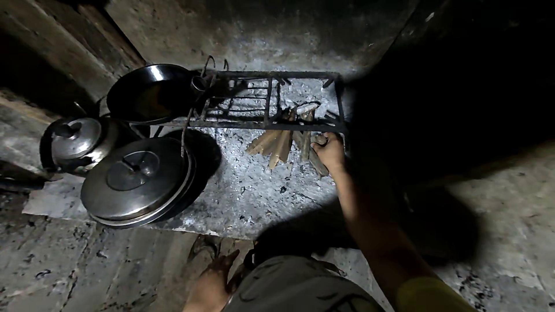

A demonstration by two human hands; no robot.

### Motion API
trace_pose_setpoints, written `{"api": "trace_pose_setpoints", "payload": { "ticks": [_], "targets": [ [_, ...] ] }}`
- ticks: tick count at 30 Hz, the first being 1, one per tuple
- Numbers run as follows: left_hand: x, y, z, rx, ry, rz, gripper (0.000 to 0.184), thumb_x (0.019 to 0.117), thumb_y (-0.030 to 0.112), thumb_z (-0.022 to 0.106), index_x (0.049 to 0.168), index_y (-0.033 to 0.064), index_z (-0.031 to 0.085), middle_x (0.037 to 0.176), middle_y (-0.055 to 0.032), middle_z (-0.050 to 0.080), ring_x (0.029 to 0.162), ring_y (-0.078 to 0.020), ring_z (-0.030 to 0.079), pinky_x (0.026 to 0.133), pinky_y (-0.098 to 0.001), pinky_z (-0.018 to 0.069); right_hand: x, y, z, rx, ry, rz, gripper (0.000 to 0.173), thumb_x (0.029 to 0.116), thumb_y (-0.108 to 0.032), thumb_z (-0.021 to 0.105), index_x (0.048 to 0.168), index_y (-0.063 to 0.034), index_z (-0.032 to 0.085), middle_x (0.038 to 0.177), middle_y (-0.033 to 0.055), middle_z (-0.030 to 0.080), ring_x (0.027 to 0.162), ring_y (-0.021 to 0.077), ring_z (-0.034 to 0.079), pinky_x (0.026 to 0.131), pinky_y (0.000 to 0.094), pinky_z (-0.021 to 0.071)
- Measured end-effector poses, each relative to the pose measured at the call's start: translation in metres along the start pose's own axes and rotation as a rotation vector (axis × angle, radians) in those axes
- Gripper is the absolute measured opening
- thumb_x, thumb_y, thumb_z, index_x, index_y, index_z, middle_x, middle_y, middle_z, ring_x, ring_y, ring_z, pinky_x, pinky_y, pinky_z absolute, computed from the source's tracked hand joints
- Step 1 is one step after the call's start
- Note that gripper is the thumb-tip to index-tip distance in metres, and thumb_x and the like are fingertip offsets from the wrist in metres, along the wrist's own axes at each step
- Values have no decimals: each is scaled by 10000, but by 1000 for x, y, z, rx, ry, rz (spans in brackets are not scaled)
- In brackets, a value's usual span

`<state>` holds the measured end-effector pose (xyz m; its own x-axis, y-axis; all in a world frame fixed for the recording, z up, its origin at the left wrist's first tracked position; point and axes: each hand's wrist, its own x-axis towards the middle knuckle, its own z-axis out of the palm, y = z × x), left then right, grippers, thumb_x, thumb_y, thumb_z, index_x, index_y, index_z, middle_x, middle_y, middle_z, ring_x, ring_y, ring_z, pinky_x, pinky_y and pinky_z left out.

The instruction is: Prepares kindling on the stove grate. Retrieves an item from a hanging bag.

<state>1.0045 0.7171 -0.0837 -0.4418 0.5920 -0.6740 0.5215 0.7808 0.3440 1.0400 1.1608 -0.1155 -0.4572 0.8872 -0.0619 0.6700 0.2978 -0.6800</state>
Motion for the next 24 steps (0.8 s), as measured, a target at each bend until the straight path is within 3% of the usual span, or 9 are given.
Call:
{"api": "trace_pose_setpoints", "payload": {
  "ticks": [3,12,24],
  "targets": [
    [5,-3,0,16,-29,-6,607,1003,434,597,1552,206,474,1356,-157,630,1195,-320,640,1039,-510,506,7,-1,1,17,-13,26,587,894,-248,815,1373,-2,584,1324,248,632,1254,401,604,1085,574,461],
    [6,-5,0,-15,-8,-25,614,1000,443,613,1541,182,489,1359,-156,634,1200,-320,641,1046,-512,501,0,3,0,72,3,24,535,916,-260,794,1350,-11,605,1260,259,658,1158,433,643,1000,629,493],
    [6,2,1,-13,-16,-62,610,1004,439,617,1550,207,477,1386,-139,624,1234,-320,625,1063,-524,489,6,5,1,69,15,43,461,945,-251,755,1337,-44,628,1240,251,670,1146,428,652,991,631,496]
  ]
}}
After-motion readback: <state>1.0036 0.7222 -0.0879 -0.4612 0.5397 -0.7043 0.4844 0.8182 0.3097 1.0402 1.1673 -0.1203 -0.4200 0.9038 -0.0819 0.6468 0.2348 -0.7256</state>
